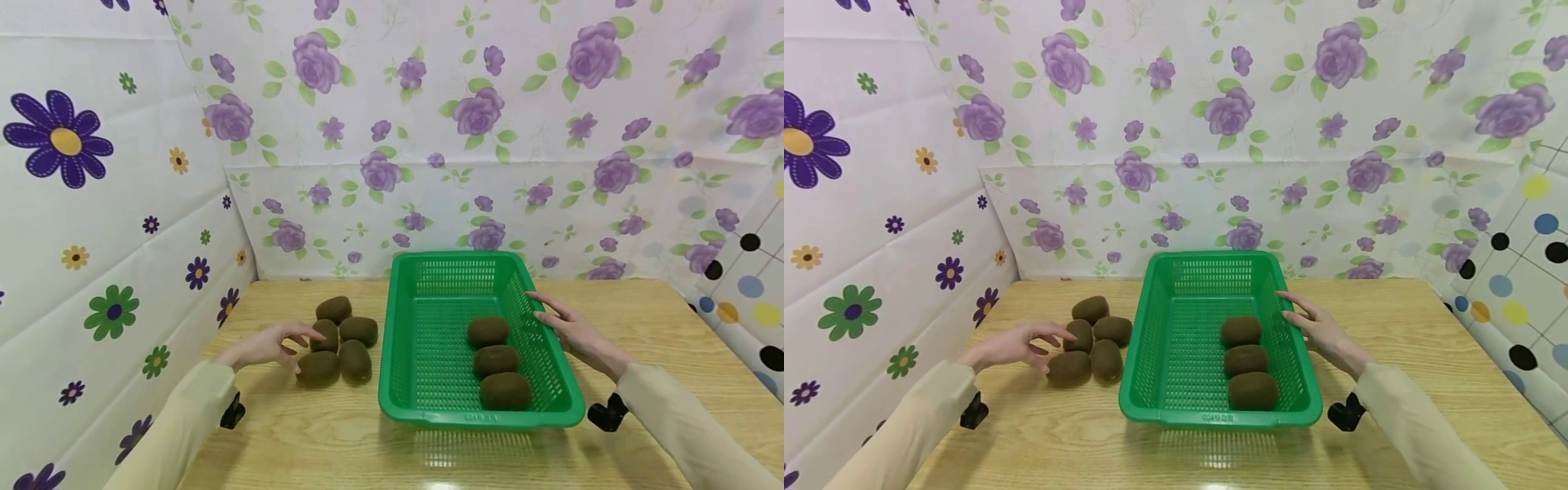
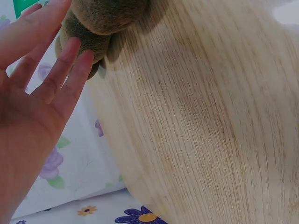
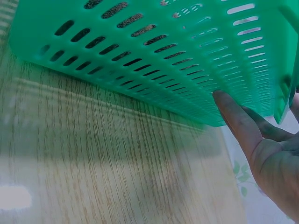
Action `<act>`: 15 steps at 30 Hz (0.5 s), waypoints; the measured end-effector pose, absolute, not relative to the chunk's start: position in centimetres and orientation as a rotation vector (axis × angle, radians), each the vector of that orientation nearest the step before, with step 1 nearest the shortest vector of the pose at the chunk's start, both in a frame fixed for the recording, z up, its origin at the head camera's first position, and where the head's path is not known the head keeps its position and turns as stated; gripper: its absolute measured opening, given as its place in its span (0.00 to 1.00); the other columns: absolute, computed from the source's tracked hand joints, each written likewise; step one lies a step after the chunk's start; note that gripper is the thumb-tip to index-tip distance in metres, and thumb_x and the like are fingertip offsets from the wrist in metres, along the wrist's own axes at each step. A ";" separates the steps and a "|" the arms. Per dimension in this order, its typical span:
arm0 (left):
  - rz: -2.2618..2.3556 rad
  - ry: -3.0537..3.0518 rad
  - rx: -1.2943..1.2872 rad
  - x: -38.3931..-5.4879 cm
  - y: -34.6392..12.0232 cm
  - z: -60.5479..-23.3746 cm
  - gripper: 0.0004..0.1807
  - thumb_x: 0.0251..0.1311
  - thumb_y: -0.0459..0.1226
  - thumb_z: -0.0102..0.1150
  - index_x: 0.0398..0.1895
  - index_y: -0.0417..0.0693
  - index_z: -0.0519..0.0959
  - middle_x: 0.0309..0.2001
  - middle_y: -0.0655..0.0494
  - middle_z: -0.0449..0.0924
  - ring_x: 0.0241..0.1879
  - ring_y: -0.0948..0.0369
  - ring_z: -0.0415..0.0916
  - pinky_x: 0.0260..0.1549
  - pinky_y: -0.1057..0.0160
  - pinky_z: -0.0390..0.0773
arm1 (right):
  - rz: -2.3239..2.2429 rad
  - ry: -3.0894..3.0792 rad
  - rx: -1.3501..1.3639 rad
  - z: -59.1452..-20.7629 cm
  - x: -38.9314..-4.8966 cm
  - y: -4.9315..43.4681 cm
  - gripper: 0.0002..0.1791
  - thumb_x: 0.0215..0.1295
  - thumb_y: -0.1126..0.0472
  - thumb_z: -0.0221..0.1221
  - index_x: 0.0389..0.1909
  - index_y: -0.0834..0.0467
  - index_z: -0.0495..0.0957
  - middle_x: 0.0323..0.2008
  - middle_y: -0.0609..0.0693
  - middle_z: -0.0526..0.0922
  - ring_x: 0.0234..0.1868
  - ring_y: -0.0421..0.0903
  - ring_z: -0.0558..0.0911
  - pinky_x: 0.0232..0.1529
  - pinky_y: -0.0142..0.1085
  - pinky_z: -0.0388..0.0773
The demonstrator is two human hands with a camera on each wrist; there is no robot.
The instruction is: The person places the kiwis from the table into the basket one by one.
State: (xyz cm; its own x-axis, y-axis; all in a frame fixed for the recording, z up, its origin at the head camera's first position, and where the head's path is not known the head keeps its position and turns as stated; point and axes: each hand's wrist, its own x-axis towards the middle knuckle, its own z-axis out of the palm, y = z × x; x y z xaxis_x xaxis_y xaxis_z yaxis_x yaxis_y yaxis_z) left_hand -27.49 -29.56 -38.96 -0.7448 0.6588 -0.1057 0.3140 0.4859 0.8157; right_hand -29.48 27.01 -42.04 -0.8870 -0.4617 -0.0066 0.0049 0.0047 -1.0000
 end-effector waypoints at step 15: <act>1.034 2.279 0.921 -27.4 -29.0 -39.5 0.36 0.37 0.16 0.64 0.57 0.33 0.68 0.45 0.38 0.62 0.39 0.46 0.67 0.36 0.57 0.76 | -1.963 1.938 -0.470 -41.9 -29.4 27.0 0.31 0.71 0.59 0.44 0.71 0.53 0.43 0.65 0.67 0.44 0.47 0.58 0.75 0.39 0.53 0.74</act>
